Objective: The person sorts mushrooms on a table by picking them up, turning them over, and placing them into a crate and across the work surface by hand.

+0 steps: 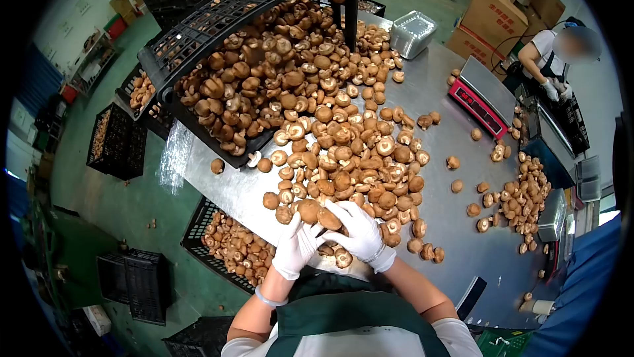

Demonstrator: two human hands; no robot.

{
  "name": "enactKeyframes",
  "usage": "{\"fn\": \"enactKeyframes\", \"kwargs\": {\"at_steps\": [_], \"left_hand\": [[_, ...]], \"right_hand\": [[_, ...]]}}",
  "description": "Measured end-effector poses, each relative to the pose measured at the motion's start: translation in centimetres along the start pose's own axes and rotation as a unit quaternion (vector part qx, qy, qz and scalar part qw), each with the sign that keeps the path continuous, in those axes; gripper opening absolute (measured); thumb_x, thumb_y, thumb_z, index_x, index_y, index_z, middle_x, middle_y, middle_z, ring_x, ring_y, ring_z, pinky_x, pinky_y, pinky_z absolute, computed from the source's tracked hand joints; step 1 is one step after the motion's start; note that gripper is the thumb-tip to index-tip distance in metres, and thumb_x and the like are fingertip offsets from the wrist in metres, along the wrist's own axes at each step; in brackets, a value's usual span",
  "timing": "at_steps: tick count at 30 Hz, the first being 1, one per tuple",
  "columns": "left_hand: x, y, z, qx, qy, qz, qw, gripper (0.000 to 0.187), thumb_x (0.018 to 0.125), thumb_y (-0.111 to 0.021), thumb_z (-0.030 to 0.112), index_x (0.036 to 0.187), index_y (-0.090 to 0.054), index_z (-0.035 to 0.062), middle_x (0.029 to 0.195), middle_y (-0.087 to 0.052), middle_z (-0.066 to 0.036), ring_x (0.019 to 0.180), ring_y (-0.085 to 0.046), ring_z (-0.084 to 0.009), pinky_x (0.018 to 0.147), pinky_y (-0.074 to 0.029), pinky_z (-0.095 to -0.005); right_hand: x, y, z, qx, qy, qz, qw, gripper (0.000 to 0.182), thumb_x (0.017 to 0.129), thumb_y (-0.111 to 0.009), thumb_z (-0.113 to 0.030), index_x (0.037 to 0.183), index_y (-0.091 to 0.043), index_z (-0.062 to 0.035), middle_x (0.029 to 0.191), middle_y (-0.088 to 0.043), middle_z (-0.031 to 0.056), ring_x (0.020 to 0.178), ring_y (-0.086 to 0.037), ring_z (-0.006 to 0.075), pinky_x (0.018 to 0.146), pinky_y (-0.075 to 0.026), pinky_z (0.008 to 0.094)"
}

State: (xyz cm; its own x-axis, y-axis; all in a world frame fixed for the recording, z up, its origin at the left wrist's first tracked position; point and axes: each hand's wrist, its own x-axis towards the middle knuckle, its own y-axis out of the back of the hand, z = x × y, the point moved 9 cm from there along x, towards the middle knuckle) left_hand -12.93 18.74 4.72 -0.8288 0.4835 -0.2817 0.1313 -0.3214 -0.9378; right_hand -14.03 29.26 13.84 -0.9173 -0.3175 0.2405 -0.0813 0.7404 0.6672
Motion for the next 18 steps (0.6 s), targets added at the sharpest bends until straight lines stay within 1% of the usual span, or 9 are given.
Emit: {"fn": "enactKeyframes", "kwargs": {"at_steps": [2, 8, 10, 11, 13, 14, 15, 17, 18], "left_hand": [[-0.4, -0.6, 0.7, -0.020, -0.040, 0.000, 0.999, 0.045, 0.101, -0.037, 0.030, 0.136, -0.036, 0.0023, 0.136, -0.046, -0.015, 0.125, -0.046, -0.0299, 0.103, -0.041, -0.0469], [-0.7, 0.5, 0.2, -0.023, -0.043, -0.019, 0.999, 0.045, 0.101, -0.035, 0.030, 0.136, -0.035, 0.0024, 0.137, -0.045, -0.015, 0.125, -0.046, -0.0295, 0.101, -0.042, -0.0464], [-1.1, 0.1, 0.6, -0.005, -0.055, -0.016, 0.998, 0.046, 0.101, -0.034, 0.031, 0.137, -0.034, 0.0020, 0.137, -0.045, -0.016, 0.125, -0.046, -0.0296, 0.100, -0.043, -0.0461], [-1.4, 0.5, 1.1, 0.041, -0.076, 0.017, 0.996, 0.045, 0.101, -0.036, 0.029, 0.138, -0.033, 0.0017, 0.135, -0.047, -0.016, 0.122, -0.049, -0.0282, 0.098, -0.045, -0.0436], [-2.0, 1.0, 1.9, 0.086, -0.098, 0.052, 0.990, 0.045, 0.101, -0.037, 0.026, 0.138, -0.033, 0.0014, 0.133, -0.048, -0.016, 0.119, -0.051, -0.0268, 0.096, -0.048, -0.0412], [-2.3, 0.9, 2.2, 0.092, -0.101, 0.032, 0.990, 0.042, 0.100, -0.040, 0.022, 0.138, -0.033, 0.0041, 0.132, -0.048, -0.015, 0.118, -0.053, -0.0262, 0.095, -0.048, -0.0392], [-2.5, 0.4, 2.3, 0.099, -0.103, 0.013, 0.990, 0.041, 0.099, -0.042, 0.018, 0.138, -0.033, 0.0067, 0.132, -0.048, -0.015, 0.116, -0.054, -0.0256, 0.095, -0.048, -0.0373], [-2.7, -0.6, 2.3, 0.059, -0.113, -0.015, 0.992, 0.042, 0.099, -0.043, 0.014, 0.138, -0.032, 0.0073, 0.131, -0.048, -0.015, 0.114, -0.055, -0.0264, 0.092, -0.050, -0.0363], [-2.6, -0.3, 2.0, 0.030, -0.109, -0.004, 0.994, 0.041, 0.099, -0.043, 0.015, 0.138, -0.032, 0.0076, 0.130, -0.048, -0.015, 0.114, -0.055, -0.0269, 0.092, -0.050, -0.0368]], "right_hand": [[-0.2, -0.5, -0.1, 0.036, 0.008, -0.011, 0.999, 0.065, 0.073, -0.075, -0.029, 0.130, -0.051, -0.0078, 0.116, -0.054, 0.0125, 0.101, -0.057, 0.0307, 0.084, -0.048, 0.0371], [-0.6, -0.1, -0.4, 0.063, -0.001, 0.007, 0.998, 0.063, 0.071, -0.078, -0.024, 0.126, -0.053, -0.0034, 0.116, -0.056, 0.0159, 0.103, -0.058, 0.0313, 0.088, -0.047, 0.0352], [-0.6, -0.2, 0.2, 0.139, -0.014, 0.005, 0.990, 0.057, 0.073, -0.076, -0.019, 0.123, -0.055, -0.0016, 0.114, -0.058, 0.0146, 0.102, -0.059, 0.0277, 0.089, -0.046, 0.0336], [-0.8, -0.9, 1.6, 0.242, -0.053, -0.027, 0.968, 0.049, 0.083, -0.067, -0.018, 0.127, -0.052, -0.0031, 0.114, -0.060, 0.0119, 0.103, -0.060, 0.0224, 0.090, -0.046, 0.0313], [-2.0, -2.2, 4.3, 0.510, -0.211, -0.041, 0.833, 0.043, 0.092, -0.051, -0.020, 0.131, -0.047, -0.0018, 0.119, -0.058, 0.0095, 0.108, -0.057, 0.0186, 0.096, -0.042, 0.0301], [-2.2, -2.5, 5.8, 0.530, -0.176, -0.017, 0.829, 0.043, 0.096, -0.038, -0.021, 0.134, -0.043, -0.0001, 0.125, -0.054, 0.0100, 0.116, -0.052, 0.0188, 0.102, -0.036, 0.0304], [-2.1, -2.5, 5.8, 0.530, -0.176, -0.018, 0.829, 0.043, 0.096, -0.038, -0.021, 0.134, -0.043, -0.0001, 0.125, -0.054, 0.0100, 0.116, -0.052, 0.0188, 0.102, -0.036, 0.0304], [-1.8, -1.7, 5.7, 0.461, -0.165, 0.014, 0.872, 0.044, 0.096, -0.037, -0.019, 0.135, -0.041, 0.0014, 0.130, -0.050, 0.0110, 0.122, -0.046, 0.0184, 0.105, -0.032, 0.0306], [-1.4, -1.0, 4.6, 0.359, -0.144, 0.011, 0.922, 0.044, 0.096, -0.038, -0.018, 0.135, -0.042, 0.0001, 0.133, -0.048, 0.0104, 0.124, -0.044, 0.0190, 0.106, -0.031, 0.0306]]}}
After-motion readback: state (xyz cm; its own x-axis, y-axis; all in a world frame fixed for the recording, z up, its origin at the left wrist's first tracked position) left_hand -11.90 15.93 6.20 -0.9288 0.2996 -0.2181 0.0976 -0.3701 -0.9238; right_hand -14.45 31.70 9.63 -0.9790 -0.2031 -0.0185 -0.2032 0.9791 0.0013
